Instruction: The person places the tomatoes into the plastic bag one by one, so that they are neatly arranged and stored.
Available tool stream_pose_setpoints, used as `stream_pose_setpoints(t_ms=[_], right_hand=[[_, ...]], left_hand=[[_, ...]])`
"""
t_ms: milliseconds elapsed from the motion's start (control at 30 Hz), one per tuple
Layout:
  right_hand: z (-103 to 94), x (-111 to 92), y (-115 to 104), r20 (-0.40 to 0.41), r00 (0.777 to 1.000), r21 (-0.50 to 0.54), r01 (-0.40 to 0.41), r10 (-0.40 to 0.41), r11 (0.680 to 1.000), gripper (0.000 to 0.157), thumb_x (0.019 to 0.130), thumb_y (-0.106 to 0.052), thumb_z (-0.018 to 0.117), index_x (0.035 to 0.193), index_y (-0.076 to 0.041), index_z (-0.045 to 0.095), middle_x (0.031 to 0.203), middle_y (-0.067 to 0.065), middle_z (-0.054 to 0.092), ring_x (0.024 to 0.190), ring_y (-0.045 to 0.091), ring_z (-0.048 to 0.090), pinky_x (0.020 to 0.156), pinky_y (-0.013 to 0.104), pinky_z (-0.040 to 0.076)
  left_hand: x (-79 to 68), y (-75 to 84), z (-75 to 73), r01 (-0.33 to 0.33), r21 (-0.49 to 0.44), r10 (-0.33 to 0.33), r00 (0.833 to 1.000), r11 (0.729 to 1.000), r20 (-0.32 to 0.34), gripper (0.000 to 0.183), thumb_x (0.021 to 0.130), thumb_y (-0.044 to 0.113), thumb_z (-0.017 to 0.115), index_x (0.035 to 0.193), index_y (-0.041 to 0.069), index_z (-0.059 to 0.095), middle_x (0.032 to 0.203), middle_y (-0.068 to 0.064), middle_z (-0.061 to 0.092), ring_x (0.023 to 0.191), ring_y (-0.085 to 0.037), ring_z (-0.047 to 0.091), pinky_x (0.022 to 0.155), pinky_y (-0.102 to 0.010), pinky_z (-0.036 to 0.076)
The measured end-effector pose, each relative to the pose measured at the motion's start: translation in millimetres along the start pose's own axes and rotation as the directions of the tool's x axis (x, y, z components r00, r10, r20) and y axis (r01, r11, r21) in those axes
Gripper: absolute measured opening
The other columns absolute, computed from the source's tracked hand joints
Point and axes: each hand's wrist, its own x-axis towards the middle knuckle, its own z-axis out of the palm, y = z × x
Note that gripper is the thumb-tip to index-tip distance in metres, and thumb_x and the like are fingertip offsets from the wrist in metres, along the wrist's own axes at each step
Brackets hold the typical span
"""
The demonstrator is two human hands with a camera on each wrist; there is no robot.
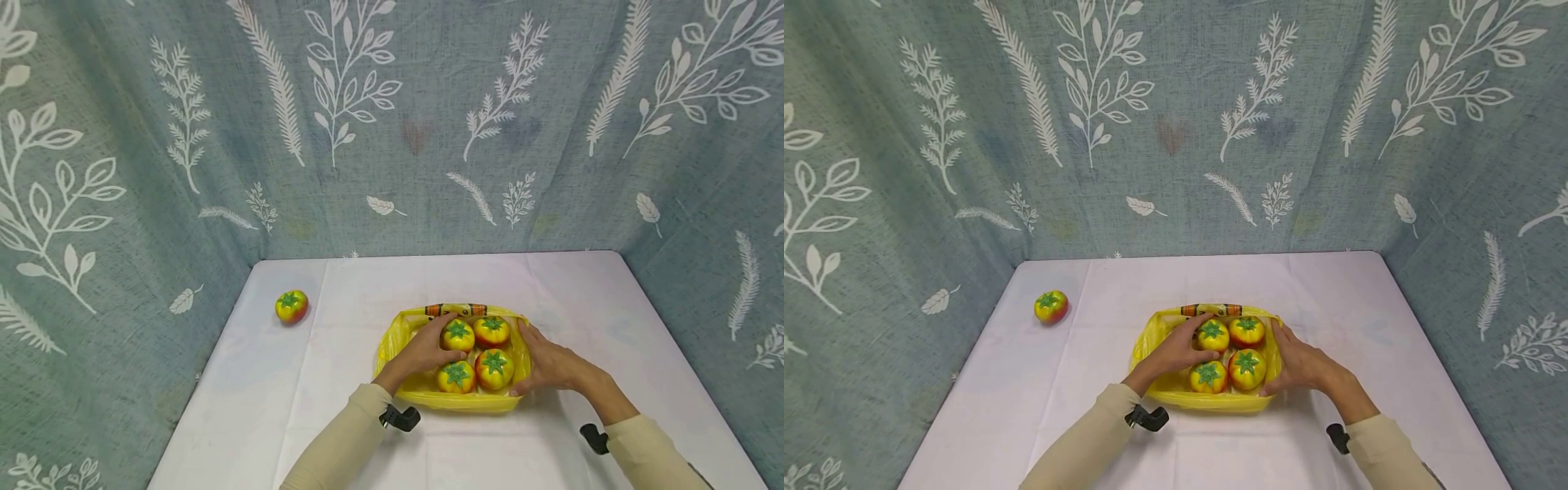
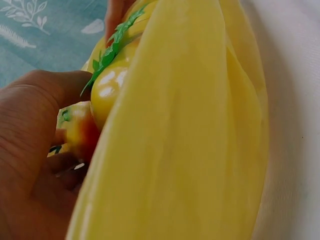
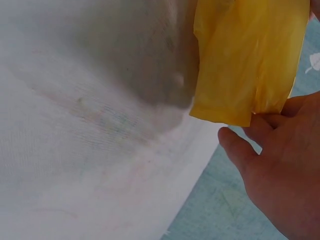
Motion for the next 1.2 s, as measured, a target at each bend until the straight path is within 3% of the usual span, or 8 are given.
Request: stream_pose_setpoints(t_ms=[767,1200], right_hand=[[-0.7,3,-2,0.005,1.0,0.028,0.013,-0.013,1.0,0.147,0.061,-0.054,0.093,0.158,0.006,0.0,0.161,0.036,0.011,0.139,0.058,0.03,0.105,0.073,0.032],[-1.7,1,-4,0.001,1.0,0.007,-0.017,0.017,1.0,0.149,0.06,-0.057,0.093,0.159,0.004,0.0,0.16,0.036,0.011,0.138,0.059,0.031,0.102,0.076,0.033]], left_hand=[[-1.5,-3.5,2.9,-0.023,-0.017,0.023,1.0,1.0,-0.008,0.075,0.094,0.038,0.072,0.156,0.014,0.038,0.155,-0.007,0.043,0.129,-0.023,0.052,0.106,-0.041,0.046],[-11.6,-0.3,-5.0,0.015,-0.01,-0.015,0.998,1.0,-0.053,0.076,0.094,0.047,0.068,0.158,0.024,0.034,0.157,-0.006,0.04,0.138,-0.027,0.045,0.111,-0.048,0.04]])
